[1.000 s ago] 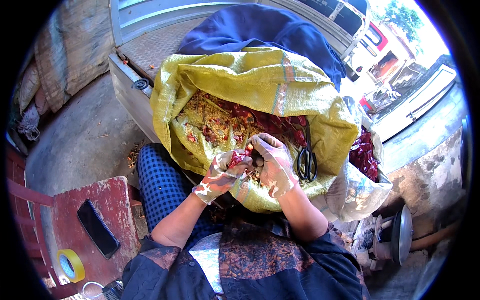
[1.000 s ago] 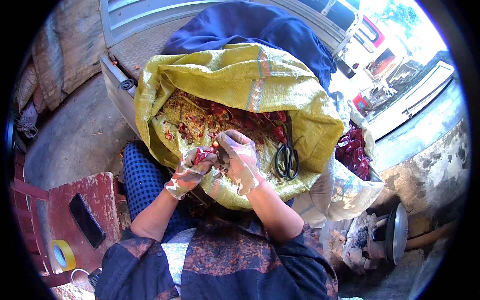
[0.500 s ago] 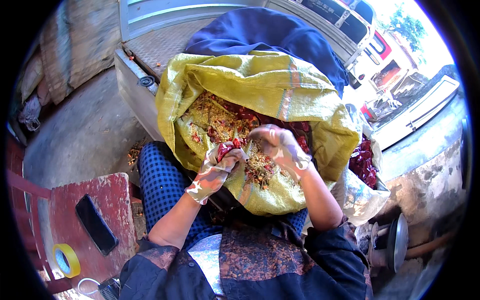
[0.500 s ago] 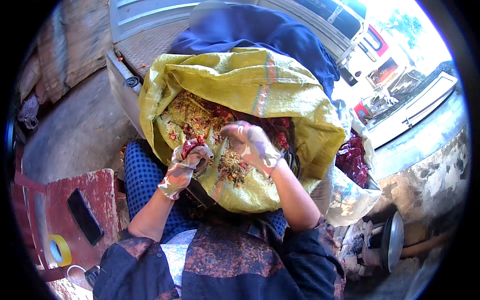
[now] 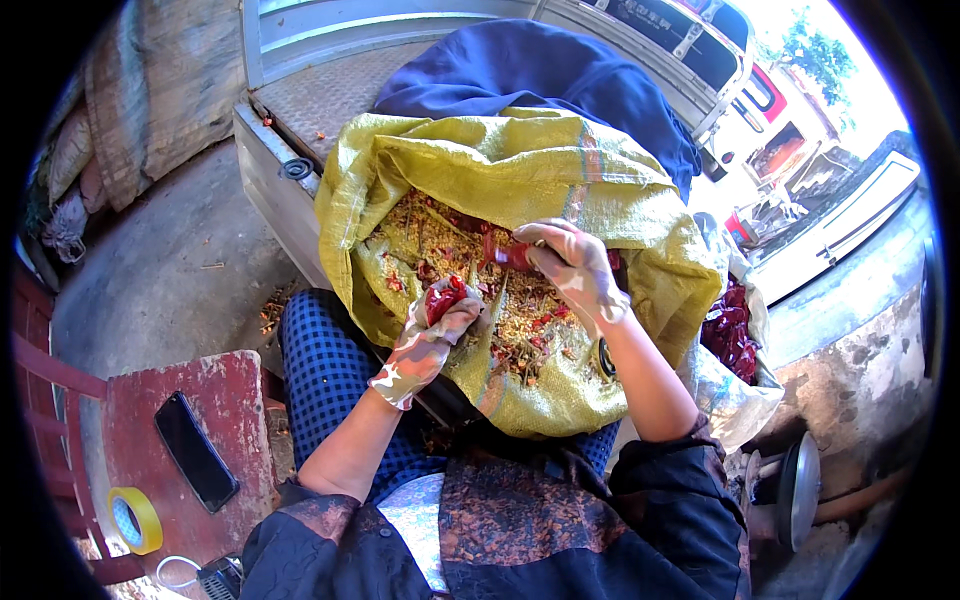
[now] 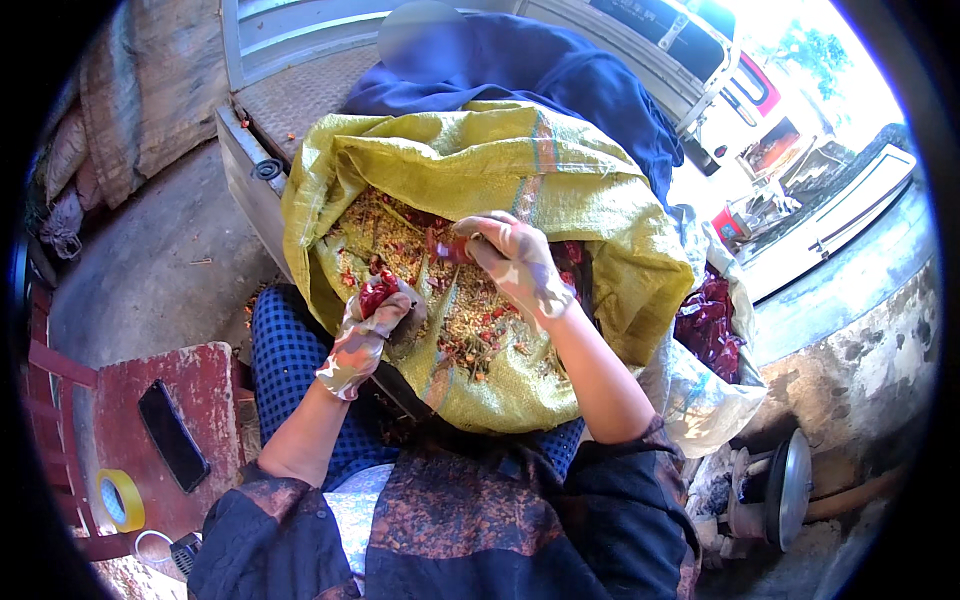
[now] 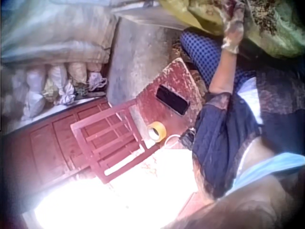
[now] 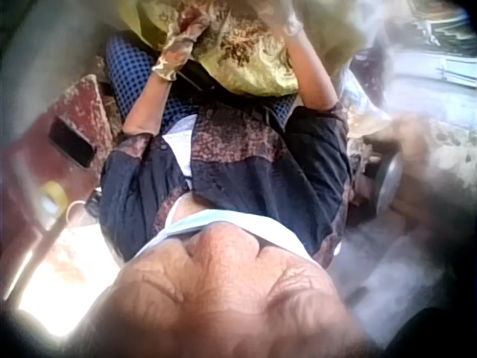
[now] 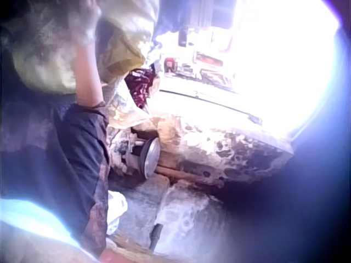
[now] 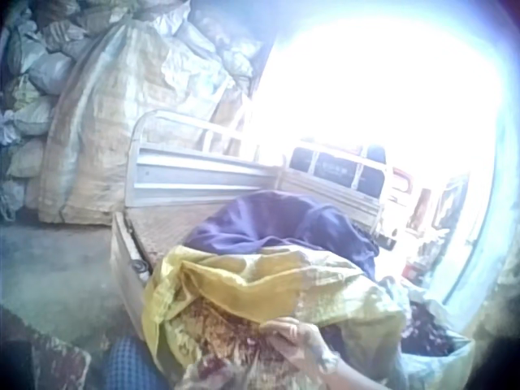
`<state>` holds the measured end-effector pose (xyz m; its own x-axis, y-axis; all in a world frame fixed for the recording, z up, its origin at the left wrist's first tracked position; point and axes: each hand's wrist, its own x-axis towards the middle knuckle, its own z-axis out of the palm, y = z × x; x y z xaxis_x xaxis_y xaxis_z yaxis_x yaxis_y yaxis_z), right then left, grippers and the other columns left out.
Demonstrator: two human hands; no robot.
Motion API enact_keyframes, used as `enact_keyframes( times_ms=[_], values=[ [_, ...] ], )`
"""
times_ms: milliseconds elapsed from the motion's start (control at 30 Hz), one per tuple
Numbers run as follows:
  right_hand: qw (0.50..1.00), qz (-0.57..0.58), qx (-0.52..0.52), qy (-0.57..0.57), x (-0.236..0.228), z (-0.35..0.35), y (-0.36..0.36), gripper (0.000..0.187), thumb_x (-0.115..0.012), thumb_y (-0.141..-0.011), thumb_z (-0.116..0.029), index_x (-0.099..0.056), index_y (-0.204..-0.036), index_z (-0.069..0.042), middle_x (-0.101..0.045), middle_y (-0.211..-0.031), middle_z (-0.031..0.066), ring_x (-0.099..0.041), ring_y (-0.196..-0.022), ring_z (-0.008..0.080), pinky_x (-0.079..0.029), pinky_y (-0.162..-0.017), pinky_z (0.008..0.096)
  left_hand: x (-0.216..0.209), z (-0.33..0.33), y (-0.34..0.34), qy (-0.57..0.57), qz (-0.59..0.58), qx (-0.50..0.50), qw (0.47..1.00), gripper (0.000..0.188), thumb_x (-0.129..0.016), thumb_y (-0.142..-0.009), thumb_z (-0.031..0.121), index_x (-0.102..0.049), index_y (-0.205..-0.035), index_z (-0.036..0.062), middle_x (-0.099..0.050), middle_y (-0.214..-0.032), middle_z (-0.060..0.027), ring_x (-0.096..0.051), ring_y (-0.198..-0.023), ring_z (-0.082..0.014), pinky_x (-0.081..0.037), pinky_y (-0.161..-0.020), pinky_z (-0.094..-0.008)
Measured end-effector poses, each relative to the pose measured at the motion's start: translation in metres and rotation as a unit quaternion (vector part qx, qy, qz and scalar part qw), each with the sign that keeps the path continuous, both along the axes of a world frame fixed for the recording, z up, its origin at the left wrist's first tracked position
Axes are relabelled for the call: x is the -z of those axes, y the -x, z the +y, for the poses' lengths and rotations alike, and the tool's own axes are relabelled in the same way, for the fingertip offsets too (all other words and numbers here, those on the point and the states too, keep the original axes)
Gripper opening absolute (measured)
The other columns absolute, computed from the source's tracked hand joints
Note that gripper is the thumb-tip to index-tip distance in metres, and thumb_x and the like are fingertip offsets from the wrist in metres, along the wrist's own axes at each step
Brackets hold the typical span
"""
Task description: The person cuts the ends off dried red chili peppers with scissors and removes the seeds from the pods by hand while they are in a large yellow bag.
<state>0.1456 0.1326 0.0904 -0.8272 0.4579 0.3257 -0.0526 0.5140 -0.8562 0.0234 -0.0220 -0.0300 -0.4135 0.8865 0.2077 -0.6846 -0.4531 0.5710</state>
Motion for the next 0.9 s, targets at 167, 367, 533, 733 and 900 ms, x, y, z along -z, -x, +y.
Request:
enact_keyframes(
  times_ms=[167, 367, 533, 733, 900],
  values=[
    [0.934, -0.145, -0.026, -0.326, -0.027, -0.025, -0.028, 0.031, -0.058, -0.072, 0.003, -0.063, -0.1, -0.009, -0.065, -0.097, 0.0071, -0.061, -0.091, 0.0246, -0.044, -0.089, 0.0328, -0.006, 0.001, 0.006, -0.052, 0.115, -0.018, 0.992, 0.031, -0.055, -0.088, 0.001, -0.049, -0.119, 0.0015, -0.056, -0.113, -0.0109, -0.057, -0.098, -0.0115, -0.046, -0.09, -0.0242],
    [0.859, -0.188, -0.101, -0.465, -0.022, -0.036, -0.034, 0.038, -0.063, -0.067, -0.011, -0.061, -0.104, -0.013, -0.062, -0.105, 0.003, -0.055, -0.094, 0.0231, -0.047, -0.081, 0.0368, -0.04, -0.004, -0.005, -0.081, 0.059, 0.091, 0.991, 0.033, -0.051, -0.09, 0.005, -0.046, -0.123, 0.0021, -0.052, -0.119, -0.0076, -0.052, -0.093, -0.0053, -0.04, -0.086, -0.015],
    [0.907, -0.091, -0.12, -0.392, -0.011, -0.039, -0.027, 0.042, -0.066, -0.066, -0.017, -0.059, -0.107, -0.012, -0.061, -0.107, 0.0045, -0.056, -0.094, 0.0262, -0.048, -0.08, 0.0375, -0.051, -0.018, -0.009, 0.191, 0.18, 0.147, 0.954, 0.027, -0.053, -0.088, 0.011, -0.054, -0.115, 0.0046, -0.06, -0.104, -0.006, -0.058, -0.092, -0.0155, -0.047, -0.075, -0.0249],
    [0.959, -0.075, 0.008, -0.274, 0.003, -0.061, -0.022, 0.021, -0.065, -0.074, -0.009, -0.064, -0.095, -0.008, -0.062, -0.088, 0.0088, -0.06, -0.077, 0.0282, -0.05, -0.066, 0.0346, -0.019, -0.012, -0.005, 0.095, 0.103, 0.195, 0.971, 0.032, -0.062, -0.083, 0.01, -0.055, -0.114, 0.005, -0.061, -0.098, -0.0046, -0.057, -0.088, -0.0136, -0.046, -0.071, -0.0253],
    [0.941, -0.122, 0.037, -0.313, 0.001, -0.069, -0.023, 0.01, -0.058, -0.081, -0.009, -0.064, -0.088, -0.004, -0.062, -0.079, 0.0095, -0.059, -0.071, 0.0256, -0.048, -0.062, 0.0323, -0.006, -0.009, -0.01, 0.038, 0.135, 0.15, 0.979, 0.048, -0.065, -0.081, 0.008, -0.047, -0.125, 0.0052, -0.057, -0.11, -0.0041, -0.053, -0.099, -0.0105, -0.044, -0.087, -0.0256]
  ],
)
